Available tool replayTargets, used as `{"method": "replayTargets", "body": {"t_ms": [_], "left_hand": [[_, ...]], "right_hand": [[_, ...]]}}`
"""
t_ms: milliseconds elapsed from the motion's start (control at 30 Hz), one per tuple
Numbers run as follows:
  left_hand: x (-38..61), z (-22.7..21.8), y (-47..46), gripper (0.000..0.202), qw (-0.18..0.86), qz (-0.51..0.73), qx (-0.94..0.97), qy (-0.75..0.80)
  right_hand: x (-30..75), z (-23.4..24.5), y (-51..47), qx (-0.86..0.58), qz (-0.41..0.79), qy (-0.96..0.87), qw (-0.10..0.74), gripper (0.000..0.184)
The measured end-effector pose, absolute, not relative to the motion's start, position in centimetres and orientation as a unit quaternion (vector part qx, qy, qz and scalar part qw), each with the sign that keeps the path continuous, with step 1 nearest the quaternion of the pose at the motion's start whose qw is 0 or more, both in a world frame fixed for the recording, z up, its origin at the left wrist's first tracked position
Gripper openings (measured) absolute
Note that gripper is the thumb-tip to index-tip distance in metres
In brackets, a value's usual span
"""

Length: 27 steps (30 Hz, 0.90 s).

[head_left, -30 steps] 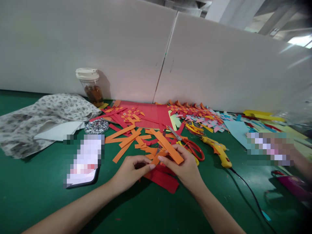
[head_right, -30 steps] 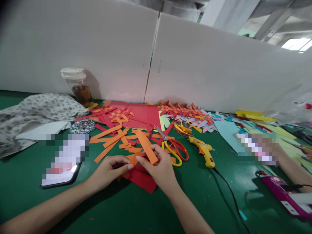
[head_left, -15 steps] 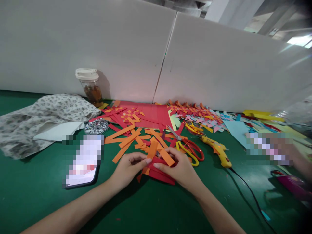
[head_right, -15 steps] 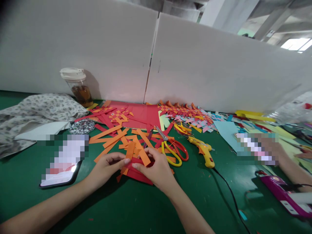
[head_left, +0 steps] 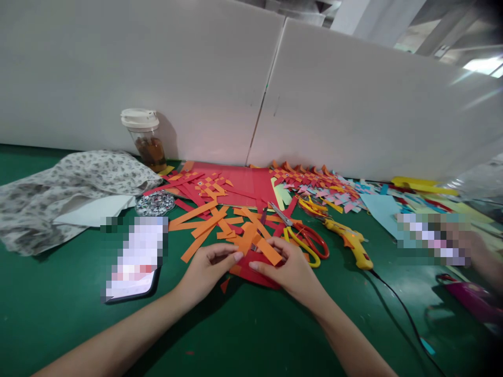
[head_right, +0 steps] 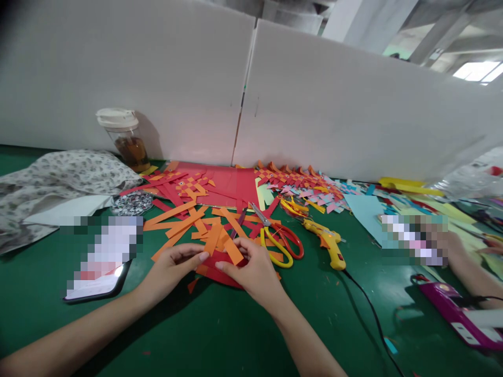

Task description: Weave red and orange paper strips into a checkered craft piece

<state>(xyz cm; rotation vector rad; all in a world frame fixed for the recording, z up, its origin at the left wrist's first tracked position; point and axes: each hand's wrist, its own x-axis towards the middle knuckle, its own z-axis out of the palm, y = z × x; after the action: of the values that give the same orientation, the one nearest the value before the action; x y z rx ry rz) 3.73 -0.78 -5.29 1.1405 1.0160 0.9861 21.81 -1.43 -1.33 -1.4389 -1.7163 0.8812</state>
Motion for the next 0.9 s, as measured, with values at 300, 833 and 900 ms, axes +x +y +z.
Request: {"method": "replayTargets", "body": {"t_ms": [300,833,900], "left_hand": [[3.54,-5.5,-0.91,0.018,0.608,0.478,0.524,0.355],[3.2,-5.62,-0.95,0.021,0.596,0.393,0.592,0.374],[3.2,-5.65,-0.93,0.021,0.6,0.387,0.594,0.371]], "right_hand": [[22.12,-1.42,-1.07,-0.57,0.373,-0.642,0.351,0.024],[22.29,-1.12,-1.14,-0.574,0.356,-0.661,0.328,0.024],[22.25,-1.09,-1.17,-0.57,0.35,-0.669,0.324,0.023]]}}
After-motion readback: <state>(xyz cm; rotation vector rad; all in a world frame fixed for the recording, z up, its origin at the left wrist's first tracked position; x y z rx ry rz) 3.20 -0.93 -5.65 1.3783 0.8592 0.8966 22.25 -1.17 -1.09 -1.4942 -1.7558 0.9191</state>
